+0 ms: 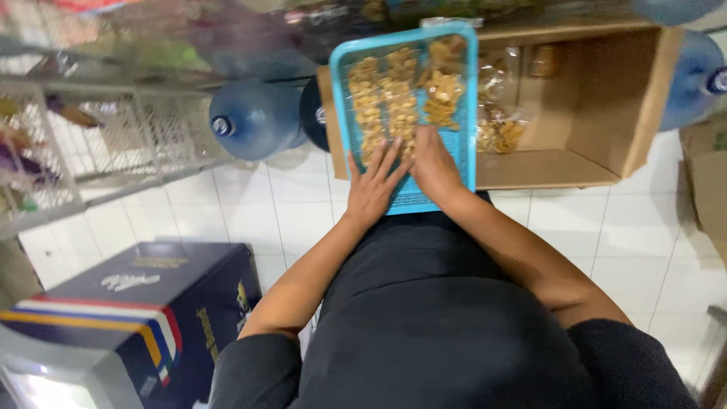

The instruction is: The person transfers small plastic bags of snacks from a cardboard box into a blue plastic basket. They arrange the bags neatly in rows within the basket using both hands.

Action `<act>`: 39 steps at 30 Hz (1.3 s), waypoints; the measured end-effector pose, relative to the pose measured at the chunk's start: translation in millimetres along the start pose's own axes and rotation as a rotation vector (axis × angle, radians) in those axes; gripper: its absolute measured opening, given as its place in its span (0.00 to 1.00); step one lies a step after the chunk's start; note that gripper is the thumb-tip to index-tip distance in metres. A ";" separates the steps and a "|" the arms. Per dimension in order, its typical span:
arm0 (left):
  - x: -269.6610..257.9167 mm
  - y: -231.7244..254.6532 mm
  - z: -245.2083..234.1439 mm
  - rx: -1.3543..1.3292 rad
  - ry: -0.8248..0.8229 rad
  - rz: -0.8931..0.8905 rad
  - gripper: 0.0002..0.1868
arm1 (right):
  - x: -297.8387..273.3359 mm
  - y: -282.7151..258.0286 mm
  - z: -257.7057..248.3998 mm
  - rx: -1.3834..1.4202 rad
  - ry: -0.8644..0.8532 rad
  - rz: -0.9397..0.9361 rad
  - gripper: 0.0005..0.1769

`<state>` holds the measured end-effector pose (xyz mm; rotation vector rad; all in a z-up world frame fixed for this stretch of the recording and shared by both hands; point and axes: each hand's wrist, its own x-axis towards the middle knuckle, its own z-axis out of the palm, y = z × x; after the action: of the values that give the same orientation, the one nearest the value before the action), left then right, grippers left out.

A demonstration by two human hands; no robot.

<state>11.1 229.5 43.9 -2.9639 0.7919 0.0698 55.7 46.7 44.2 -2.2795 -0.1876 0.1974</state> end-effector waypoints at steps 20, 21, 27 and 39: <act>25.5 -6.4 -20.4 -0.149 -0.235 -0.065 0.38 | 64.4 197.5 -80.4 0.177 -0.079 0.549 0.21; 25.3 -6.1 -22.2 -0.149 -0.234 -0.065 0.38 | 70.1 198.8 -73.1 0.177 -0.079 0.549 0.21; 22.4 -3.0 -23.2 -0.175 -0.272 -0.097 0.38 | 100.8 295.8 24.5 -0.275 0.071 0.198 0.31; 21.8 1.0 -20.0 -0.151 -0.307 -0.107 0.38 | 103.6 312.2 27.5 -0.513 -0.237 0.311 0.34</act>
<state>30.0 216.2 62.4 -3.0173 0.6113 0.5864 173.4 -116.0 -217.8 -2.7855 0.0001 0.6456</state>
